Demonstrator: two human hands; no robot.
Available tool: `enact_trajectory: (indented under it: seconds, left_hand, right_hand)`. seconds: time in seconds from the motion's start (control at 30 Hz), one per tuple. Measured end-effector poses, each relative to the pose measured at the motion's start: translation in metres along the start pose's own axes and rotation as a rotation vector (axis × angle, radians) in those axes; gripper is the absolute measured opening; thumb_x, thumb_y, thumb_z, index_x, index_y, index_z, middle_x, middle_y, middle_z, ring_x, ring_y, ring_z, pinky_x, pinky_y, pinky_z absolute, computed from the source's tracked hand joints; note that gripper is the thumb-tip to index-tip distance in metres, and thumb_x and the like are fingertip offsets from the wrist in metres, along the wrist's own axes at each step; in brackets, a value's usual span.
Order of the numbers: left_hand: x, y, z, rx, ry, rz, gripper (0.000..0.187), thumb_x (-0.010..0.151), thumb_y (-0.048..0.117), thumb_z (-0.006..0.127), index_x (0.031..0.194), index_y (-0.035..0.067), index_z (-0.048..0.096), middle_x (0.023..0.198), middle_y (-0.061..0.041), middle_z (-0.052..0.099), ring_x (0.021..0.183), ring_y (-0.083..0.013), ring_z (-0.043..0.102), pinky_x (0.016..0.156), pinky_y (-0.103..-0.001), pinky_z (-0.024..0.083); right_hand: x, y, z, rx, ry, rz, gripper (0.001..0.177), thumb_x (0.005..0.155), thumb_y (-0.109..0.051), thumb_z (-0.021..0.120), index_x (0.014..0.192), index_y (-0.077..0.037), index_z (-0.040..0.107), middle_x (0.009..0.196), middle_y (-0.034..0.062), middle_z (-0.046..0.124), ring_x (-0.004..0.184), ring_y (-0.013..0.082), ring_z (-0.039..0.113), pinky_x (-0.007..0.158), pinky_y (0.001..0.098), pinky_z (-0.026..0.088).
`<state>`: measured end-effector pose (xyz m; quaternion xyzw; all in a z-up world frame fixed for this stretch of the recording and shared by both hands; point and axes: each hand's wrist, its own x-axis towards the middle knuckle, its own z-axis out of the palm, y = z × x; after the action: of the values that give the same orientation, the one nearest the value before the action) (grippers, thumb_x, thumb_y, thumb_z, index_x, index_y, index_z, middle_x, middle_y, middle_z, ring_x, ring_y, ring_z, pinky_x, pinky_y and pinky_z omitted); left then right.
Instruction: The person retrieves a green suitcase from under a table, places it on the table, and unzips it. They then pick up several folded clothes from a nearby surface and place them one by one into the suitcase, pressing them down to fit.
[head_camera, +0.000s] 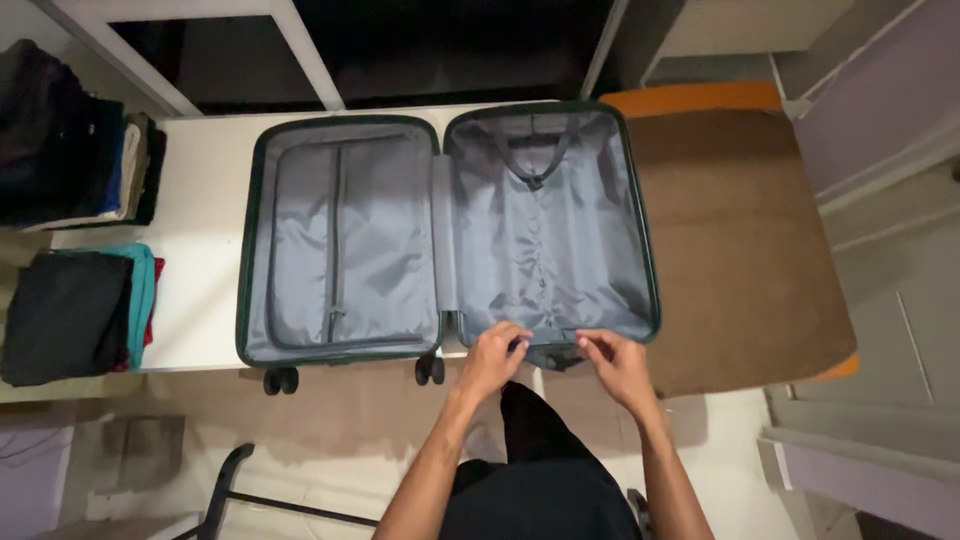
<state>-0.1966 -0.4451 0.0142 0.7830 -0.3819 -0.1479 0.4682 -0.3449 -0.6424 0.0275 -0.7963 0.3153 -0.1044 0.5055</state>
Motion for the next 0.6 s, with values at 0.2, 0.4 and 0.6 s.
enact_trajectory:
  seconds: [0.2,0.4,0.6]
  left_hand:
    - [0.063,-0.003,-0.021,0.020,-0.032,-0.103,0.018,0.090,0.014,0.070,0.106,0.006,0.075,0.103,-0.013,0.073,0.089,-0.0333,0.070,0.078,-0.041,0.056]
    - [0.142,-0.050,-0.019,-0.060,-0.082,-0.185,0.023,0.089,0.016,0.071,0.108,0.005,0.073,0.106,-0.015,0.074,0.086,-0.0275,0.076,0.077,-0.038,0.059]
    - [0.232,-0.123,0.013,0.105,-0.083,-0.258,0.036,0.089,0.015,0.068,0.125,0.009,0.067,0.102,-0.018,0.077,0.092,-0.0367,0.074,0.084,-0.045,0.059]
  right_hand:
    - [0.070,-0.023,-0.001,-0.056,-0.041,0.027,0.022,0.096,-0.018,0.072,0.112,-0.006,0.079,0.076,0.0079,0.073,0.066,0.0112,0.057,0.061,0.0266,0.048]
    - [0.164,-0.008,0.008,-0.105,-0.087,0.021,0.021,0.094,-0.017,0.073,0.111,-0.006,0.079,0.075,0.0084,0.075,0.065,0.0118,0.061,0.062,0.0283,0.050]
    - [0.288,0.047,0.047,-0.014,-0.100,-0.023,0.026,0.093,-0.015,0.072,0.115,-0.002,0.074,0.087,0.0080,0.077,0.074,0.0102,0.073,0.068,0.0276,0.057]
